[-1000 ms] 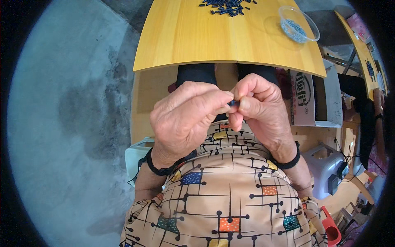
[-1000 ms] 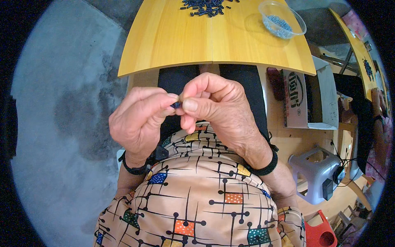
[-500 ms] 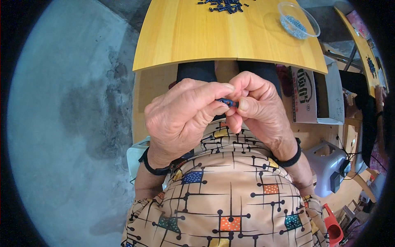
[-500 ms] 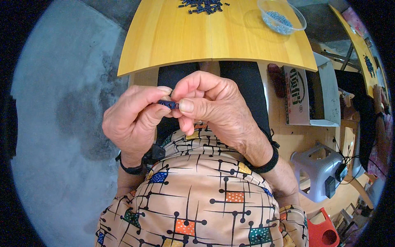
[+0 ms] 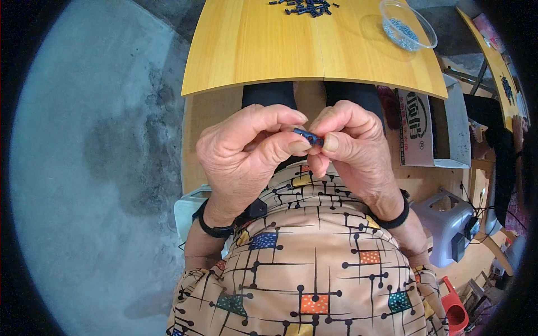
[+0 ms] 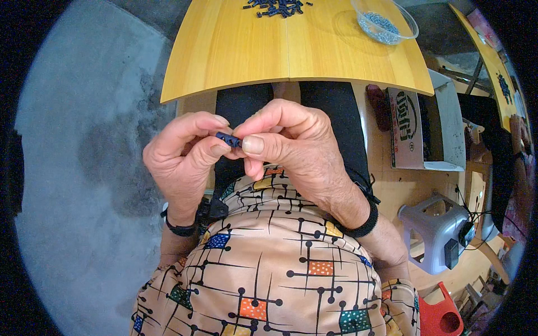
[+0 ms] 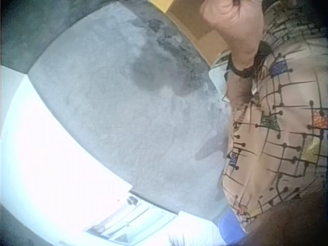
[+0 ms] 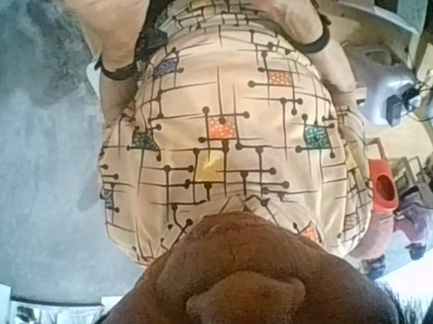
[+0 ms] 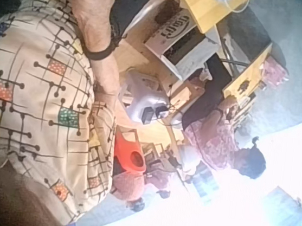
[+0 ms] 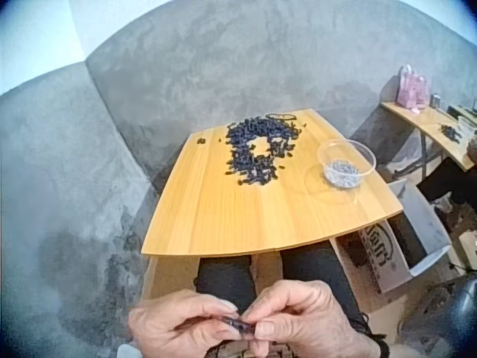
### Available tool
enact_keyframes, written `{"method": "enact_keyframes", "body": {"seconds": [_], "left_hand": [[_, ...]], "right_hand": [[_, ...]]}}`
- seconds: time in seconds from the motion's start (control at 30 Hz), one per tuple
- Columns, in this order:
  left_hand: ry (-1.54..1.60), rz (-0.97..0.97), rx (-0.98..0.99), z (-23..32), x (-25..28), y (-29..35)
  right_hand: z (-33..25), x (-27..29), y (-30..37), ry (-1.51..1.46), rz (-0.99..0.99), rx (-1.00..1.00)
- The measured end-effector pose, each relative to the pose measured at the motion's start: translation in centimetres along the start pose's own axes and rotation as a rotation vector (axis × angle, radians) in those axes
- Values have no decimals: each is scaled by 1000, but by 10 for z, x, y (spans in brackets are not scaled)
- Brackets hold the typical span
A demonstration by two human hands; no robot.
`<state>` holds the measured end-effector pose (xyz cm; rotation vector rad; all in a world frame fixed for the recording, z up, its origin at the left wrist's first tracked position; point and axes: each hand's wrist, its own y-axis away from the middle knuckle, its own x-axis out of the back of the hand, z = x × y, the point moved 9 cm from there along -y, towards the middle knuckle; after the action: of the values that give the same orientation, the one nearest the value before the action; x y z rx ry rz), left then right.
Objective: Assembling small plastic components by inserting a white plastic piece into a blue cylindrical housing.
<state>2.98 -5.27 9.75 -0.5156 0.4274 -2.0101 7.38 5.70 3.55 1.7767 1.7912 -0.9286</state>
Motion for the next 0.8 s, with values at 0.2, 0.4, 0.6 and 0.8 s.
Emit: {"method": "enact_keyframes", "body": {"seconds": [0.2, 0.4, 0.6, 0.8], "left_hand": [[97, -25, 28, -8, -6, 1], [257, -41, 165, -14, -16, 5], [390, -24, 319, -20, -22, 7], [605, -53, 511, -31, -32, 9]], "right_hand": [[-1, 1, 3, -36, 41, 83], [-7, 3, 4, 22, 44, 160], [-12, 4, 4, 66, 67, 196], [-33, -14, 1, 524, -88, 371]]}}
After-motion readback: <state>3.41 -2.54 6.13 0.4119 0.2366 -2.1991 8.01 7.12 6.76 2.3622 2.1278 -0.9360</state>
